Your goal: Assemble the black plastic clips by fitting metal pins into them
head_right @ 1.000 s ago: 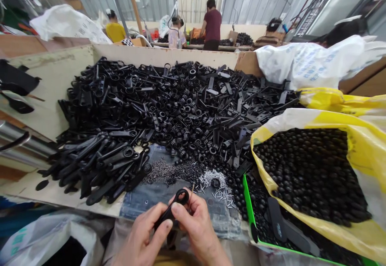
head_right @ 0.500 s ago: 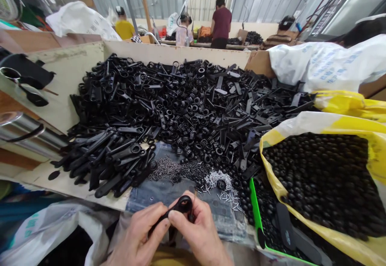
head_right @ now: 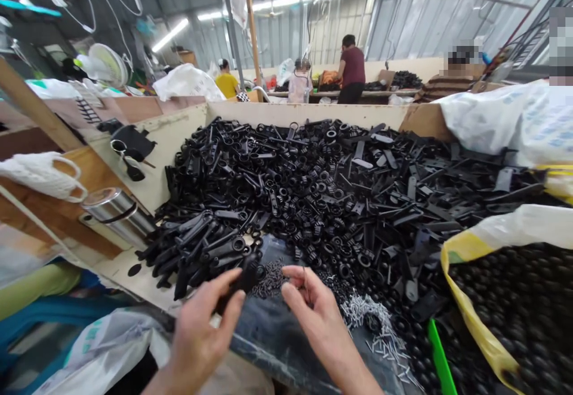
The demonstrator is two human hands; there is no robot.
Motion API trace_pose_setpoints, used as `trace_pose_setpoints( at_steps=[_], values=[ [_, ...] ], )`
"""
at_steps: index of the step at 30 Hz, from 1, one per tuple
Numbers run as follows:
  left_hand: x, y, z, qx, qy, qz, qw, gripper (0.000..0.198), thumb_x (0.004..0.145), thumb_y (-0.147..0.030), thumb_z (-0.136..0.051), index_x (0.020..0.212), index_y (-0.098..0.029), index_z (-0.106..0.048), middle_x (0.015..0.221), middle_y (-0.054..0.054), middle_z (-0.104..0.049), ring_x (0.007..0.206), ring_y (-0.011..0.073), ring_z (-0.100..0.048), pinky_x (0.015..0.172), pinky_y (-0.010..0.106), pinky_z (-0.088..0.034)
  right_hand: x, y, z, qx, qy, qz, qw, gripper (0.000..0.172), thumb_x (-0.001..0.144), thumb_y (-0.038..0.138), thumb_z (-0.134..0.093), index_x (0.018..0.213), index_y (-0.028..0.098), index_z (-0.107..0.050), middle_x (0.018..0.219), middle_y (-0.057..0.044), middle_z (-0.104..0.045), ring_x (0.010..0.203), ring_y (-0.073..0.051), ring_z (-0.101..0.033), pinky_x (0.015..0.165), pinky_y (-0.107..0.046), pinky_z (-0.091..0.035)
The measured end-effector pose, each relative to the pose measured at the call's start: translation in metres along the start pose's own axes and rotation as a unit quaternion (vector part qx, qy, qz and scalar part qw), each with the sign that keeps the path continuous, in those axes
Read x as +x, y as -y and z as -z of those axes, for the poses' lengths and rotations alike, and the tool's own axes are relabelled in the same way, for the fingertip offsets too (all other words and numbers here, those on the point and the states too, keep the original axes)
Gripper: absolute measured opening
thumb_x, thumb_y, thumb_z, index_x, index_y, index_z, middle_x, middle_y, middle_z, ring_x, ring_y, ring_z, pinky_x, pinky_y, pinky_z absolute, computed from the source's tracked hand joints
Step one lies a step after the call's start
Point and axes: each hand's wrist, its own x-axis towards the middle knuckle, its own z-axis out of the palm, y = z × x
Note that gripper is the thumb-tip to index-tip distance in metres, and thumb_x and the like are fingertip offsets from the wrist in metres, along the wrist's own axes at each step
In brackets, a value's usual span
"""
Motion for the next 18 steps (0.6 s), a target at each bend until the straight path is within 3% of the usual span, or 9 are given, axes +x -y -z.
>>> trace_pose_setpoints(
  at_steps=[3, 6, 11, 14, 18],
  values=[
    [0.043, 0.026, 0.034, 0.113, -0.112, -0.057, 0.986, 0.017, 0.099, -0.023, -0.061, 0.110, -0.017, -0.072, 0.096, 0.010, -0.079, 0.087, 0.0237, -0.073, 0.087, 0.033, -0.053, 0.030, 0.011, -0.003, -0.041, 0.002, 0.024, 0.999, 0.044, 0.095, 0.060, -0.062, 0.104, 0.019, -0.075, 0.077, 0.000, -0.062, 0.063, -0.015, -0.050, 0.059, -0.026, -0.044],
    [0.072, 0.048, 0.054, 0.152, -0.166, -0.047, 0.973, 0.018, 0.101, -0.025, -0.058, 0.104, -0.015, -0.072, 0.096, 0.011, -0.078, 0.091, 0.0253, -0.072, 0.089, 0.036, -0.054, 0.057, 0.016, -0.006, -0.133, 0.015, 0.084, 0.987, 0.040, 0.098, 0.052, -0.055, 0.099, 0.018, -0.075, 0.076, -0.002, -0.066, 0.067, -0.016, -0.056, 0.061, -0.027, -0.045],
    [0.080, 0.072, 0.046, 0.242, -0.130, -0.059, 0.960, 0.024, 0.102, -0.029, -0.055, 0.106, -0.017, -0.075, 0.106, 0.013, -0.077, 0.100, 0.0325, -0.068, 0.087, 0.045, -0.048, 0.107, 0.025, -0.005, -0.258, -0.013, 0.123, 0.958, 0.029, 0.098, 0.037, -0.054, 0.094, 0.019, -0.077, 0.079, -0.001, -0.072, 0.071, -0.017, -0.063, 0.065, -0.027, -0.047],
    [0.074, 0.080, 0.036, 0.274, -0.143, -0.063, 0.949, 0.024, 0.103, -0.028, -0.054, 0.109, -0.020, -0.076, 0.108, 0.011, -0.079, 0.101, 0.0334, -0.067, 0.085, 0.046, -0.043, 0.140, 0.034, -0.005, -0.351, -0.048, 0.118, 0.928, 0.018, 0.097, 0.025, -0.058, 0.096, 0.022, -0.076, 0.088, -0.001, -0.075, 0.081, -0.018, -0.068, 0.073, -0.026, -0.048],
    [0.072, 0.082, 0.034, 0.283, -0.160, -0.061, 0.944, 0.022, 0.103, -0.026, -0.055, 0.111, -0.023, -0.075, 0.108, 0.009, -0.080, 0.102, 0.0318, -0.069, 0.090, 0.048, -0.039, 0.173, 0.044, -0.021, -0.471, -0.069, 0.089, 0.875, 0.009, 0.092, 0.030, -0.073, 0.091, 0.022, -0.075, 0.100, -0.006, -0.075, 0.094, -0.024, -0.071, 0.080, -0.031, -0.048]
  ],
)
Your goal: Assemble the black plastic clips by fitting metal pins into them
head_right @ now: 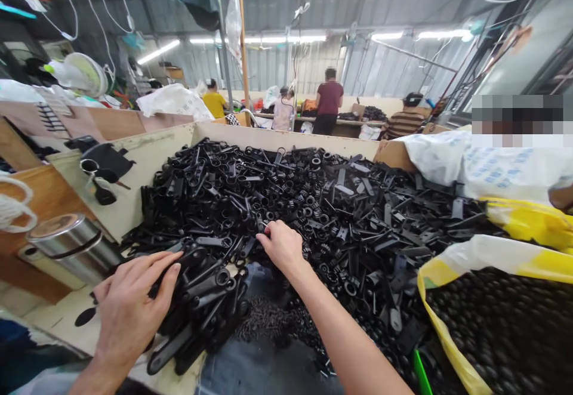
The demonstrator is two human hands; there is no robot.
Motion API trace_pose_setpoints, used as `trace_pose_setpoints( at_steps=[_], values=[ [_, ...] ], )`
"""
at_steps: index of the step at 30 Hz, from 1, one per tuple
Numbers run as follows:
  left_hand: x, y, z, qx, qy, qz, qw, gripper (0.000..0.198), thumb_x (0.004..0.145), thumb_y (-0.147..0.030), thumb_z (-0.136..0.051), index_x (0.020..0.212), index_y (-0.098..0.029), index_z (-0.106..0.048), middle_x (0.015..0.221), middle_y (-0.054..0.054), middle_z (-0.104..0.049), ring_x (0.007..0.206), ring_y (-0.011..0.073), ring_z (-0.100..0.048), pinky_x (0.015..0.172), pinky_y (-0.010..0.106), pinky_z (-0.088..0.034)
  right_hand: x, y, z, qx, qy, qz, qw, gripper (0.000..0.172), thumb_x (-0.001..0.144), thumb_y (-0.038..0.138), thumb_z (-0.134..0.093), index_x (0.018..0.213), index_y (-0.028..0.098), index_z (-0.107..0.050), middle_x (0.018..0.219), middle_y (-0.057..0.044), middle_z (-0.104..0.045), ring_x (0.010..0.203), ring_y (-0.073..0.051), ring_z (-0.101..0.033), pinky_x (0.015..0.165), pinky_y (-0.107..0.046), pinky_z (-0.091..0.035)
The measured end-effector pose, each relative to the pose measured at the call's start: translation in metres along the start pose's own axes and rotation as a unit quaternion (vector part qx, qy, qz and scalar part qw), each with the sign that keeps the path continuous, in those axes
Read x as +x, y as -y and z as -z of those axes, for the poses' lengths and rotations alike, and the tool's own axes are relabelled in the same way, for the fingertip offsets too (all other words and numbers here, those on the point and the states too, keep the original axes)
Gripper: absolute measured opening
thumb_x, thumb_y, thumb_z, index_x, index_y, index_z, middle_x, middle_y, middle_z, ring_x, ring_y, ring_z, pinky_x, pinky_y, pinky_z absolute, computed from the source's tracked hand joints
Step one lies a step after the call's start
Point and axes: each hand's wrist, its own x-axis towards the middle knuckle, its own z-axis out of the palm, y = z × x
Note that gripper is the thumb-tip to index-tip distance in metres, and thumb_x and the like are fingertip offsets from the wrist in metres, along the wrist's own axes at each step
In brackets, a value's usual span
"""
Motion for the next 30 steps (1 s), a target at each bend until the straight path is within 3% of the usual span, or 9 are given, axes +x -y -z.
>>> trace_pose_setpoints(
  at_steps=[6, 10, 12, 13, 16, 18, 21, 26, 30],
  values=[
    [0.002, -0.005, 0.020, -0.039, -0.002, 0.029, 0.999, 0.026, 0.102, -0.030, -0.057, 0.121, -0.020, -0.072, 0.119, 0.015, -0.075, 0.111, 0.0362, -0.064, 0.098, 0.054, -0.038, 0.007, 0.013, -0.005, -0.094, 0.028, -0.017, 0.995, 0.013, 0.092, 0.030, -0.074, 0.088, 0.018, -0.074, 0.105, -0.008, -0.075, 0.098, -0.025, -0.072, 0.082, -0.033, -0.049],
    [-0.017, -0.033, 0.042, -0.237, -0.006, 0.114, 0.965, 0.018, 0.097, -0.031, -0.063, 0.111, -0.027, -0.074, 0.112, 0.008, -0.072, 0.105, 0.0284, -0.064, 0.101, 0.045, -0.044, -0.020, -0.007, 0.023, -0.092, 0.011, -0.044, 0.995, 0.023, 0.099, 0.031, -0.060, 0.084, 0.021, -0.074, 0.095, -0.006, -0.076, 0.091, -0.023, -0.071, 0.072, -0.028, -0.044],
    [-0.032, -0.057, 0.045, -0.396, 0.098, 0.224, 0.885, 0.016, 0.096, -0.041, -0.065, 0.100, -0.030, -0.076, 0.097, 0.003, -0.073, 0.089, 0.0228, -0.067, 0.085, 0.035, -0.050, -0.044, -0.020, 0.041, -0.077, 0.018, -0.045, 0.996, 0.023, 0.099, 0.029, -0.057, 0.083, 0.021, -0.073, 0.088, -0.004, -0.075, 0.084, -0.020, -0.069, 0.068, -0.026, -0.041],
    [-0.039, -0.070, 0.044, -0.465, 0.180, 0.292, 0.816, 0.022, 0.093, -0.049, -0.068, 0.096, -0.029, -0.077, 0.087, 0.002, -0.072, 0.078, 0.0203, -0.065, 0.073, 0.031, -0.051, -0.058, -0.027, 0.050, -0.067, 0.029, -0.040, 0.997, 0.023, 0.098, 0.029, -0.057, 0.083, 0.021, -0.072, 0.084, -0.002, -0.074, 0.080, -0.018, -0.067, 0.066, -0.025, -0.039],
    [-0.059, -0.106, 0.030, -0.590, 0.382, 0.446, 0.554, 0.051, 0.077, -0.070, -0.077, 0.090, -0.021, -0.077, 0.067, 0.001, -0.067, 0.053, 0.0123, -0.053, 0.048, 0.022, -0.039, -0.100, -0.045, 0.066, -0.035, 0.078, -0.028, 0.996, 0.022, 0.093, 0.026, -0.059, 0.076, 0.021, -0.071, 0.068, 0.003, -0.067, 0.066, -0.014, -0.060, 0.058, -0.023, -0.035],
    [-0.067, -0.122, 0.018, -0.618, 0.427, 0.482, 0.451, 0.061, 0.067, -0.073, -0.083, 0.090, -0.017, -0.076, 0.065, 0.000, -0.065, 0.049, 0.0087, -0.049, 0.043, 0.018, -0.034, -0.122, -0.057, 0.069, -0.020, 0.106, -0.030, 0.994, 0.022, 0.089, 0.023, -0.060, 0.069, 0.020, -0.069, 0.060, 0.004, -0.061, 0.059, -0.013, -0.054, 0.054, -0.023, -0.031],
    [-0.072, -0.137, 0.008, -0.629, 0.444, 0.491, 0.408, 0.063, 0.065, -0.070, -0.087, 0.093, -0.015, -0.074, 0.066, -0.001, -0.066, 0.051, 0.0081, -0.052, 0.044, 0.017, -0.036, -0.141, -0.074, 0.067, -0.007, 0.117, -0.041, 0.992, 0.022, 0.085, 0.021, -0.059, 0.064, 0.019, -0.066, 0.056, 0.005, -0.057, 0.055, -0.012, -0.050, 0.052, -0.023, -0.029],
    [-0.074, -0.143, 0.008, -0.635, 0.449, 0.496, 0.386, 0.057, 0.069, -0.064, -0.088, 0.097, -0.015, -0.073, 0.070, 0.000, -0.068, 0.056, 0.0084, -0.055, 0.048, 0.017, -0.041, -0.143, -0.093, 0.064, 0.003, 0.077, -0.040, 0.996, 0.032, 0.095, 0.031, -0.053, 0.070, 0.019, -0.069, 0.063, 0.001, -0.062, 0.061, -0.016, -0.057, 0.056, -0.025, -0.035],
    [-0.078, -0.136, 0.011, -0.639, 0.456, 0.501, 0.365, 0.050, 0.076, -0.057, -0.086, 0.101, -0.016, -0.073, 0.074, 0.001, -0.070, 0.060, 0.0092, -0.057, 0.050, 0.017, -0.043, -0.154, -0.093, 0.076, -0.014, 0.015, -0.032, 0.999, 0.037, 0.104, 0.035, -0.044, 0.088, 0.018, -0.073, 0.082, -0.006, -0.067, 0.072, -0.020, -0.061, 0.066, -0.029, -0.039]
  ],
)
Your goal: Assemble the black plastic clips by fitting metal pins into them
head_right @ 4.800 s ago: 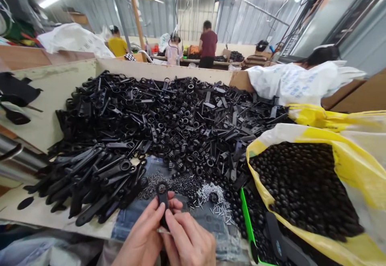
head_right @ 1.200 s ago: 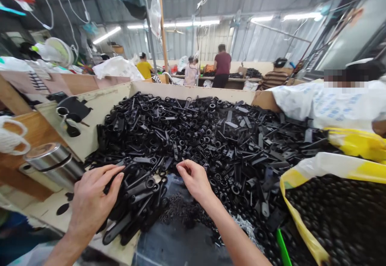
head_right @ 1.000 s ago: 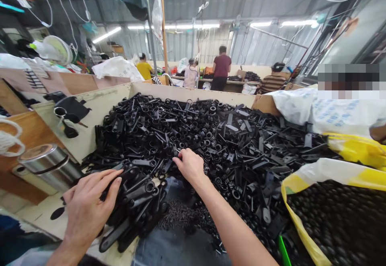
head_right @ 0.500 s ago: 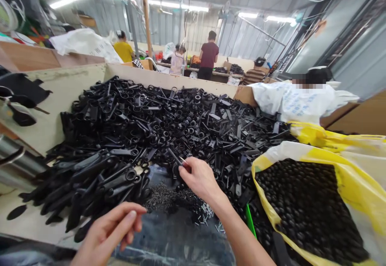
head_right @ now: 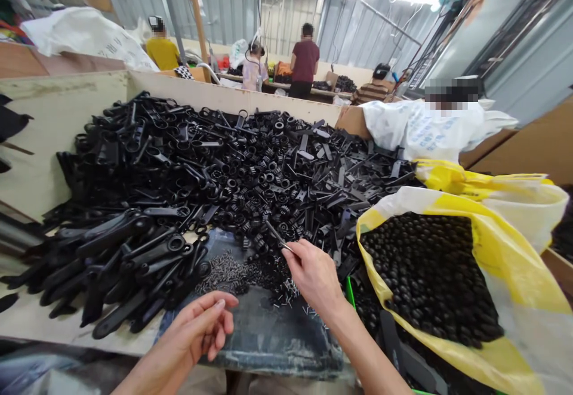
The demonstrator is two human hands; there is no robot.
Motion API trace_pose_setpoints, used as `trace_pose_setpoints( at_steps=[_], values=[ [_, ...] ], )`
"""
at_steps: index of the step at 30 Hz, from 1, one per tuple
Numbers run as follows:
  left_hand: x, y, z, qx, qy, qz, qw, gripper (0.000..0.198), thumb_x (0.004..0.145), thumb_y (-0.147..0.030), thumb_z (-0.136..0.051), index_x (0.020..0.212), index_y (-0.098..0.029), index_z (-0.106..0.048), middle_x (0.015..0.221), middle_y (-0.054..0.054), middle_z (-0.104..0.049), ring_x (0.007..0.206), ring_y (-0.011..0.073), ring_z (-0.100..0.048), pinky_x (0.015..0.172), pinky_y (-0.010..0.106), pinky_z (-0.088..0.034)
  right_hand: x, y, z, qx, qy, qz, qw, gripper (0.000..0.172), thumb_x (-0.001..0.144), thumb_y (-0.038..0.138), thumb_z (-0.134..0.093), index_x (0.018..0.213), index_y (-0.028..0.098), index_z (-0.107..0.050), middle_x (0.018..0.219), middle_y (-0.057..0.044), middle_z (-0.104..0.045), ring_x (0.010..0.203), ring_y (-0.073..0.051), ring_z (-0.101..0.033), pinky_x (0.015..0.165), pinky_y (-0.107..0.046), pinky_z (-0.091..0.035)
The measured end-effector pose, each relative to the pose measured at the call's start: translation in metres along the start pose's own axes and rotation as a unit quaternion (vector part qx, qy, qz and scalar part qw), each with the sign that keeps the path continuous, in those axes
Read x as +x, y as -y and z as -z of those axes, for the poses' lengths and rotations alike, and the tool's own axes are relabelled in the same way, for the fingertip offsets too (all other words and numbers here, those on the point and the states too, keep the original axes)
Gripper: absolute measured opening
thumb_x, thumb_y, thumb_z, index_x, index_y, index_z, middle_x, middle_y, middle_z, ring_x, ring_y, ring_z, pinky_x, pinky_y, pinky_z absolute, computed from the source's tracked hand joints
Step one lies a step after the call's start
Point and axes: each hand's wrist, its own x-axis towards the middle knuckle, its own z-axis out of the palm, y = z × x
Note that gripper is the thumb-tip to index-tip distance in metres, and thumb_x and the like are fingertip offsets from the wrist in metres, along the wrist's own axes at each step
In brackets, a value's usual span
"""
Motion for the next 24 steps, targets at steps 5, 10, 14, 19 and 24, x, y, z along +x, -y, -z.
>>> trace_pose_setpoints(
  at_steps=[5, 10, 14, 19, 24],
  values=[
    [-0.008, -0.007, 0.008, -0.056, 0.054, 0.093, 0.993, 0.053, 0.088, -0.062, -0.072, 0.109, -0.013, -0.073, 0.078, 0.006, -0.073, 0.061, 0.0125, -0.066, 0.051, 0.018, -0.049, -0.042, 0.032, 0.029, -0.010, 0.146, 0.175, 0.974, 0.028, 0.108, 0.021, -0.042, 0.103, 0.022, -0.069, 0.087, -0.002, -0.065, 0.074, -0.017, -0.062, 0.064, -0.029, -0.037],
    [-0.015, -0.009, 0.001, 0.026, 0.231, 0.190, 0.954, 0.066, 0.084, -0.069, -0.072, 0.117, -0.012, -0.071, 0.086, 0.013, -0.079, 0.061, 0.0122, -0.069, 0.049, 0.015, -0.047, -0.056, 0.064, 0.038, -0.088, 0.275, 0.290, 0.912, 0.010, 0.098, 0.016, -0.064, 0.091, 0.021, -0.067, 0.083, 0.002, -0.066, 0.063, -0.015, -0.059, 0.055, -0.031, -0.030],
    [-0.015, -0.009, -0.002, 0.022, 0.208, 0.135, 0.969, 0.056, 0.087, -0.056, -0.077, 0.123, -0.014, -0.068, 0.073, 0.006, -0.073, 0.049, 0.0074, -0.057, 0.045, 0.015, -0.036, -0.028, 0.051, 0.022, -0.023, 0.201, 0.200, 0.959, 0.008, 0.102, 0.028, -0.066, 0.106, 0.024, -0.072, 0.088, 0.003, -0.069, 0.073, -0.013, -0.065, 0.064, -0.024, -0.040],
    [-0.016, -0.010, 0.001, -0.039, 0.074, 0.056, 0.995, 0.049, 0.092, -0.052, -0.072, 0.125, -0.016, -0.069, 0.087, 0.005, -0.070, 0.065, 0.0100, -0.057, 0.056, 0.020, -0.040, 0.004, 0.020, -0.017, -0.124, 0.086, 0.035, 0.988, 0.007, 0.100, 0.025, -0.066, 0.100, 0.021, -0.072, 0.101, -0.005, -0.071, 0.082, -0.019, -0.070, 0.067, -0.026, -0.043],
    [-0.014, -0.004, 0.001, -0.079, 0.034, 0.035, 0.996, 0.053, 0.086, -0.051, -0.078, 0.126, -0.017, -0.069, 0.090, 0.005, -0.070, 0.069, 0.0110, -0.056, 0.057, 0.021, -0.040, 0.001, 0.016, -0.020, -0.094, 0.070, 0.018, 0.993, 0.018, 0.101, 0.023, -0.058, 0.088, 0.020, -0.071, 0.091, -0.005, -0.069, 0.077, -0.019, -0.067, 0.066, -0.027, -0.043]
  ],
)
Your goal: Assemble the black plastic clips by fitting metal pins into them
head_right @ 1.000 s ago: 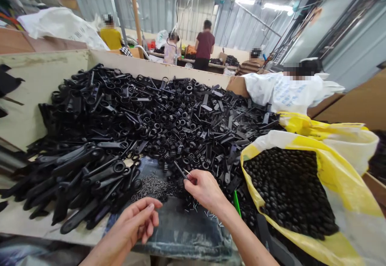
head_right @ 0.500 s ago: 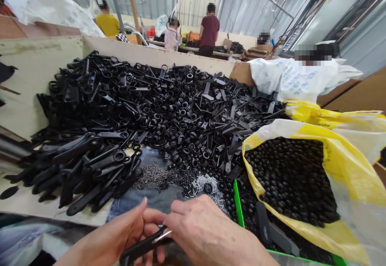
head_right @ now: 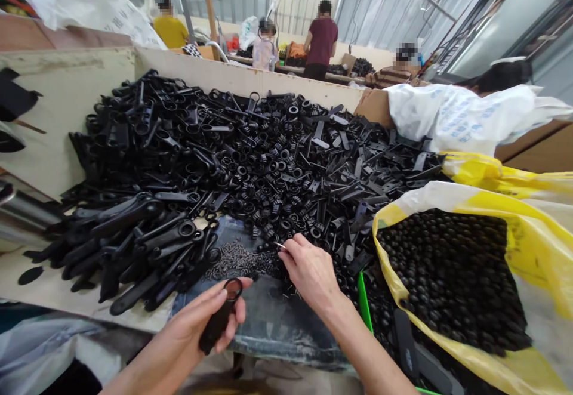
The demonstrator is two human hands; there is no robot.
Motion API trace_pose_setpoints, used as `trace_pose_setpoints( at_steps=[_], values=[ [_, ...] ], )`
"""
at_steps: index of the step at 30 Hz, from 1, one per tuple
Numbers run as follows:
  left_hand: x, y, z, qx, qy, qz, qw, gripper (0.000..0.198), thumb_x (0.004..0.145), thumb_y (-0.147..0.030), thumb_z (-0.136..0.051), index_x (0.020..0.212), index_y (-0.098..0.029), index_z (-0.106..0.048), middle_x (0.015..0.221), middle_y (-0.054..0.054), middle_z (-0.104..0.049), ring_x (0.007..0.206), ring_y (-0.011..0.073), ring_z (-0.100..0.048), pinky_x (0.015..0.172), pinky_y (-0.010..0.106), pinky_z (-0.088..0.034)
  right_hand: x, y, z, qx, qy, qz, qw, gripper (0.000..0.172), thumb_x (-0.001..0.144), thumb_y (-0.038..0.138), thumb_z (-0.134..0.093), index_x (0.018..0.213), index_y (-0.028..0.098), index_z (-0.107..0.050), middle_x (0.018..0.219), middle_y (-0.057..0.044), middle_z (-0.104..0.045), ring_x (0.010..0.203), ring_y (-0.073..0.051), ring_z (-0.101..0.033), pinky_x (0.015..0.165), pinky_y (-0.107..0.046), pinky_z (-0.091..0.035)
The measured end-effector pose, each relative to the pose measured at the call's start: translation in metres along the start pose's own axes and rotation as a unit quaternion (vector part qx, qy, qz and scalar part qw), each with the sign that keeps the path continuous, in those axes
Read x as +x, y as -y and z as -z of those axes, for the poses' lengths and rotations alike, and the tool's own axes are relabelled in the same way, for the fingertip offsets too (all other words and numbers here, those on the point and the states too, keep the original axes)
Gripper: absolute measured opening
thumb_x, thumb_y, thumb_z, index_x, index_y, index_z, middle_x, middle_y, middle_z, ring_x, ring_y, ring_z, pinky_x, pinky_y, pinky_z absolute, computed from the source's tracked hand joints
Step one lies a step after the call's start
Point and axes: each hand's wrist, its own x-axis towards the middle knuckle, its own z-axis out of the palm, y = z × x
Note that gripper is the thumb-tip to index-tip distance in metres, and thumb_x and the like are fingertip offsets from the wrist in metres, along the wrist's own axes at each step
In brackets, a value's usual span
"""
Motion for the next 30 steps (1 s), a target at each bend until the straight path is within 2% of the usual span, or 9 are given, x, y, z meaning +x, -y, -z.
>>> trace_pose_setpoints(
  at_steps=[3, 7, 10, 13, 15, 17, 20, 24, 30],
  values=[
    [0.003, 0.002, -0.008, -0.029, -0.019, -0.006, 0.999, 0.053, 0.084, -0.052, -0.079, 0.124, -0.019, -0.068, 0.084, 0.002, -0.068, 0.061, 0.0083, -0.051, 0.053, 0.020, -0.035, -0.020, 0.006, 0.014, 0.187, 0.014, -0.002, 0.982, 0.023, 0.101, 0.032, -0.057, 0.086, 0.021, -0.070, 0.081, -0.001, -0.067, 0.075, -0.018, -0.064, 0.066, -0.026, -0.045],
    [0.006, 0.007, -0.029, 0.007, 0.006, 0.014, 1.000, 0.059, 0.081, -0.064, -0.078, 0.118, -0.019, -0.068, 0.075, 0.001, -0.066, 0.054, 0.0063, -0.046, 0.049, 0.018, -0.028, -0.053, 0.021, 0.011, 0.519, 0.124, -0.027, 0.845, 0.035, 0.095, 0.051, -0.065, 0.081, 0.020, -0.067, 0.073, 0.000, -0.068, 0.072, -0.017, -0.062, 0.069, -0.027, -0.048],
    [0.011, 0.017, -0.038, 0.021, 0.012, 0.024, 0.999, 0.062, 0.075, -0.065, -0.084, 0.112, -0.018, -0.067, 0.070, 0.000, -0.065, 0.051, 0.0052, -0.045, 0.048, 0.017, -0.027, -0.068, 0.032, -0.009, 0.594, 0.094, -0.061, 0.796, 0.041, 0.096, 0.058, -0.065, 0.084, 0.020, -0.066, 0.070, -0.001, -0.069, 0.071, -0.017, -0.065, 0.073, -0.028, -0.052],
    [0.018, 0.028, -0.038, 0.013, -0.024, 0.004, 1.000, 0.067, 0.068, -0.066, -0.088, 0.110, -0.019, -0.066, 0.071, -0.001, -0.065, 0.052, 0.0052, -0.045, 0.048, 0.017, -0.026, -0.076, 0.036, -0.028, 0.537, -0.011, -0.056, 0.842, 0.035, 0.101, 0.053, -0.061, 0.106, 0.020, -0.073, 0.082, -0.004, -0.074, 0.073, -0.018, -0.069, 0.069, -0.027, -0.055],
    [0.020, 0.033, -0.035, 0.018, -0.048, -0.019, 0.999, 0.069, 0.067, -0.067, -0.087, 0.112, -0.019, -0.065, 0.072, -0.002, -0.062, 0.055, 0.0059, -0.045, 0.049, 0.017, -0.027, -0.079, 0.036, -0.034, 0.442, -0.080, -0.004, 0.894, 0.026, 0.102, 0.042, -0.061, 0.115, 0.023, -0.074, 0.090, -0.006, -0.075, 0.074, -0.018, -0.070, 0.065, -0.025, -0.055],
    [0.017, 0.035, -0.032, 0.037, -0.040, -0.034, 0.998, 0.070, 0.071, -0.066, -0.085, 0.119, -0.020, -0.064, 0.070, -0.004, -0.058, 0.058, 0.0077, -0.045, 0.052, 0.018, -0.029, -0.083, 0.034, -0.035, 0.357, -0.133, 0.072, 0.922, 0.022, 0.102, 0.027, -0.060, 0.118, 0.024, -0.075, 0.096, -0.006, -0.075, 0.078, -0.017, -0.072, 0.066, -0.024, -0.057],
    [0.007, 0.030, -0.028, 0.081, 0.017, -0.010, 0.997, 0.065, 0.081, -0.051, -0.078, 0.134, -0.019, -0.059, 0.066, -0.004, -0.056, 0.061, 0.0117, -0.046, 0.055, 0.023, -0.031, -0.087, 0.029, -0.030, 0.316, -0.154, 0.124, 0.928, 0.033, 0.103, 0.014, -0.053, 0.126, 0.026, -0.073, 0.103, -0.007, -0.075, 0.086, -0.017, -0.074, 0.074, -0.024, -0.060],
    [-0.007, 0.021, -0.026, 0.165, 0.046, 0.027, 0.985, 0.073, 0.082, -0.027, -0.062, 0.152, -0.021, -0.043, 0.070, -0.004, -0.059, 0.063, 0.0133, -0.045, 0.060, 0.026, -0.032, -0.092, 0.027, -0.023, 0.314, -0.155, 0.094, 0.932, 0.031, 0.099, 0.017, -0.061, 0.127, 0.026, -0.071, 0.092, -0.003, -0.075, 0.073, -0.016, -0.071, 0.067, -0.024, -0.059],
    [-0.014, 0.015, -0.030, 0.270, 0.051, 0.027, 0.961, 0.055, 0.089, -0.023, -0.052, 0.144, -0.021, -0.050, 0.072, -0.005, -0.053, 0.068, 0.0147, -0.044, 0.066, 0.027, -0.035, -0.095, 0.032, -0.025, 0.309, -0.143, 0.115, 0.933, 0.011, 0.099, 0.018, -0.062, 0.100, 0.022, -0.072, 0.081, -0.001, -0.073, 0.068, -0.016, -0.069, 0.061, -0.024, -0.053]
  ],
)
